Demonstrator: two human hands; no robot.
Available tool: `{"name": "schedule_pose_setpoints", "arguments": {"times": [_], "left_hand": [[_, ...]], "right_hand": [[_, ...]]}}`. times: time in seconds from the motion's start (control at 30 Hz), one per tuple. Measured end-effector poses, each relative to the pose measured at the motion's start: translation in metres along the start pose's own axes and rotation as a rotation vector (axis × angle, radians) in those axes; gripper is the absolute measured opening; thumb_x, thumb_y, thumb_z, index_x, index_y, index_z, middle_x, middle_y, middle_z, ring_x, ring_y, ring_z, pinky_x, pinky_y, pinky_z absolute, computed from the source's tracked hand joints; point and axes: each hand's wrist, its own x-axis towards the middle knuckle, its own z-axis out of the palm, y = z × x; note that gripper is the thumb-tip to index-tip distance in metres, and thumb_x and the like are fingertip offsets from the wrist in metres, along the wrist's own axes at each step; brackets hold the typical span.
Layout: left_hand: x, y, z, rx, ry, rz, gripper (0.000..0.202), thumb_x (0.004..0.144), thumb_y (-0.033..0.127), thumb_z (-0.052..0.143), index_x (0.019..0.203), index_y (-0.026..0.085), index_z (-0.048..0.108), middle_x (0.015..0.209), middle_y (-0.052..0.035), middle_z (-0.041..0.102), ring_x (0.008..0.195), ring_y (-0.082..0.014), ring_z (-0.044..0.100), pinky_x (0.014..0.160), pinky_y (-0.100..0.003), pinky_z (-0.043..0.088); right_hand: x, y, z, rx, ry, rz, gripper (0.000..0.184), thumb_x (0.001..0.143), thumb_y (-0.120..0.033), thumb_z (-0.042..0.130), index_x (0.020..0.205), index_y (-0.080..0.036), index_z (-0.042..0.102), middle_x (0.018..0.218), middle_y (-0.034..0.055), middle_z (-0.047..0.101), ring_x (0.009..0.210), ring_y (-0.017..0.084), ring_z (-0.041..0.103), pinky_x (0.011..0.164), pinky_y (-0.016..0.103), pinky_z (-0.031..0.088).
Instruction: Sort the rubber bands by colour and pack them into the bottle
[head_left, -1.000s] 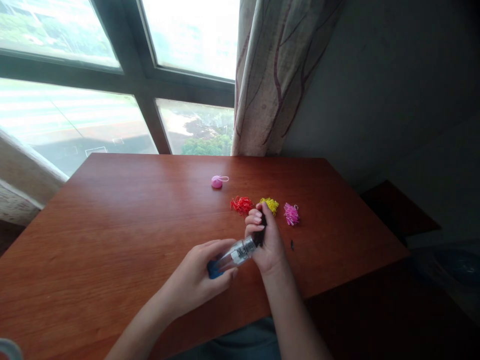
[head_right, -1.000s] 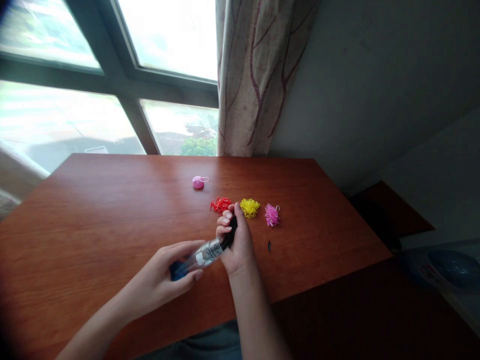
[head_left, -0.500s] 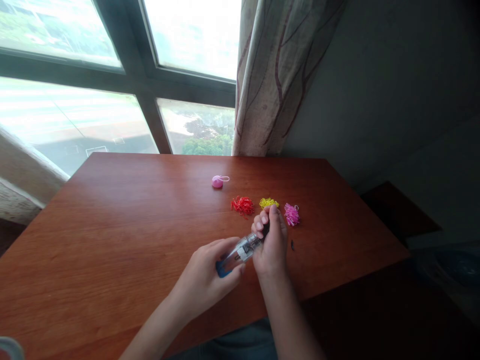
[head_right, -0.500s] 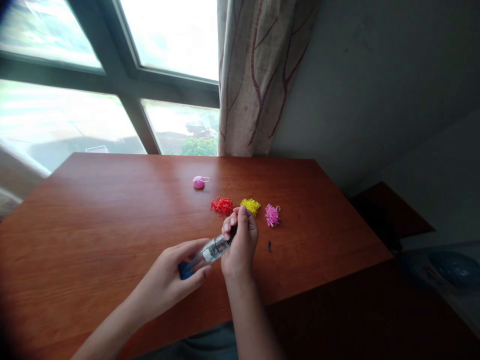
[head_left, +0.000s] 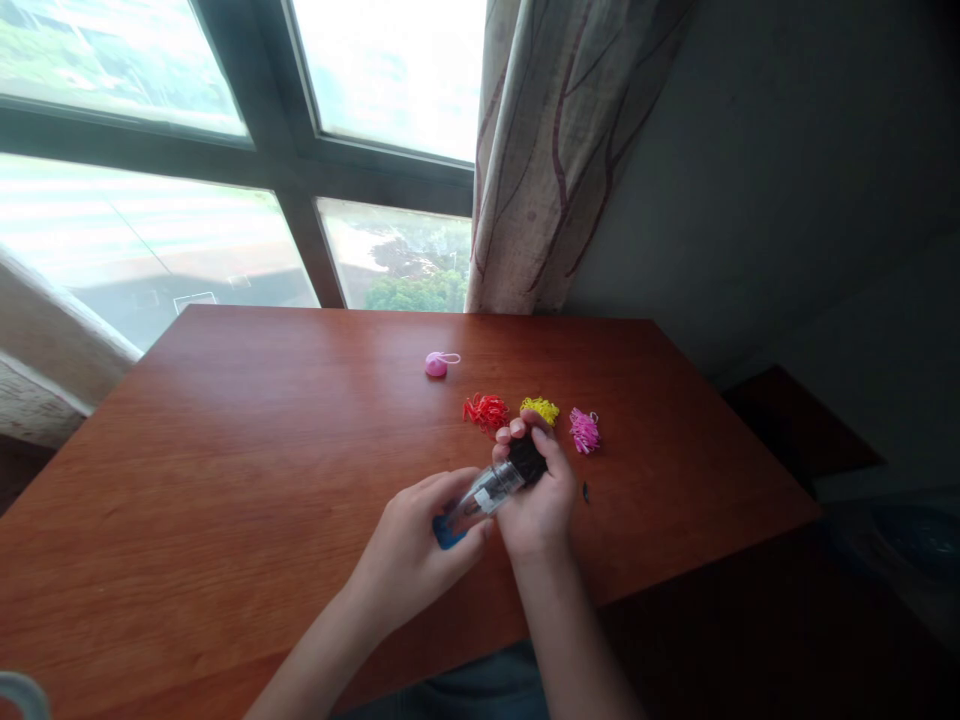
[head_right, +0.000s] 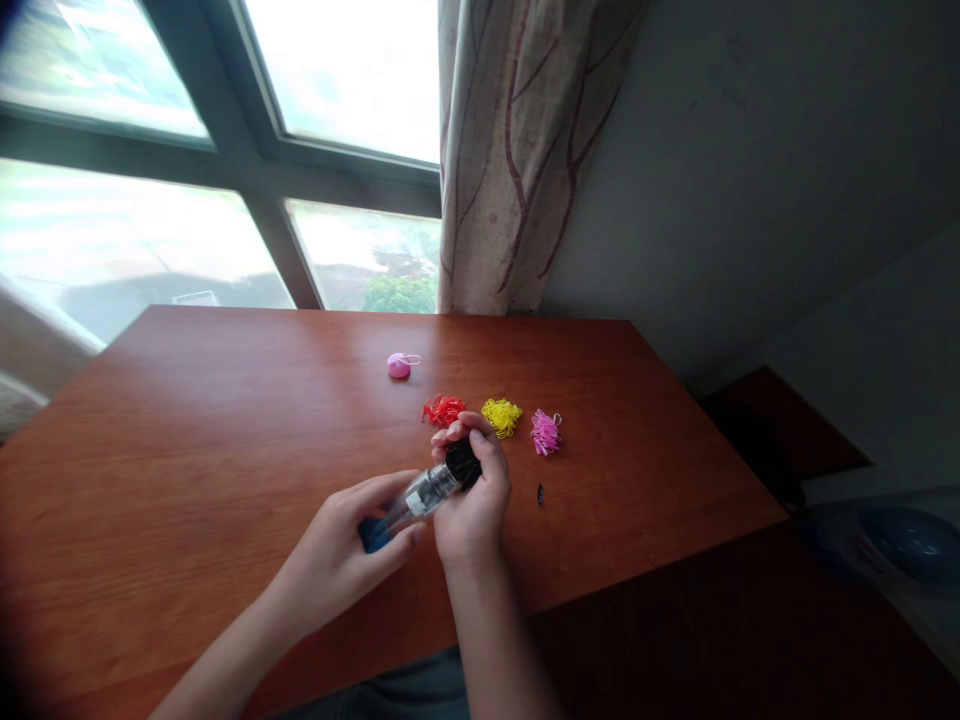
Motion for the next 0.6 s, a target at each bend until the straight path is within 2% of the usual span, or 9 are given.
{"name": "schedule_pose_setpoints", "arguments": {"times": [0.13, 0.33, 0.6], "left_hand": [[0.000, -0.001, 0.001, 0.010, 0.001, 0.000, 0.028, 0.080, 0.020, 0.060, 0.108, 0.019, 0.065, 0.091, -0.0022, 0.070, 0.083, -0.0178, 0.064, 0.078, -0.025, 0.049], [-0.001, 0.001, -0.002, 0.055, -0.022, -0.004, 0.025, 0.080, 0.020, 0.058, 0.104, 0.020, 0.065, 0.090, -0.0029, 0.069, 0.082, -0.0180, 0.064, 0.077, -0.026, 0.048], [-0.004, 0.002, -0.005, 0.085, -0.055, 0.000, 0.029, 0.078, 0.020, 0.058, 0.107, 0.021, 0.065, 0.094, -0.0040, 0.070, 0.081, -0.0187, 0.064, 0.074, -0.026, 0.047]], "right_hand": [[0.001, -0.001, 0.002, 0.042, -0.027, 0.018, 0.022, 0.080, -0.042, 0.064, 0.078, -0.021, 0.068, 0.069, -0.0031, 0.057, 0.065, 0.009, 0.056, 0.059, 0.020, 0.047], [0.007, -0.002, 0.001, 0.002, -0.020, 0.035, 0.019, 0.079, -0.039, 0.068, 0.076, -0.020, 0.064, 0.063, -0.0056, 0.054, 0.055, 0.006, 0.051, 0.050, 0.017, 0.041], [0.010, -0.004, -0.006, -0.096, -0.024, 0.011, 0.024, 0.079, -0.042, 0.071, 0.082, -0.019, 0.063, 0.065, -0.0071, 0.050, 0.050, 0.004, 0.045, 0.040, 0.013, 0.032]]}}
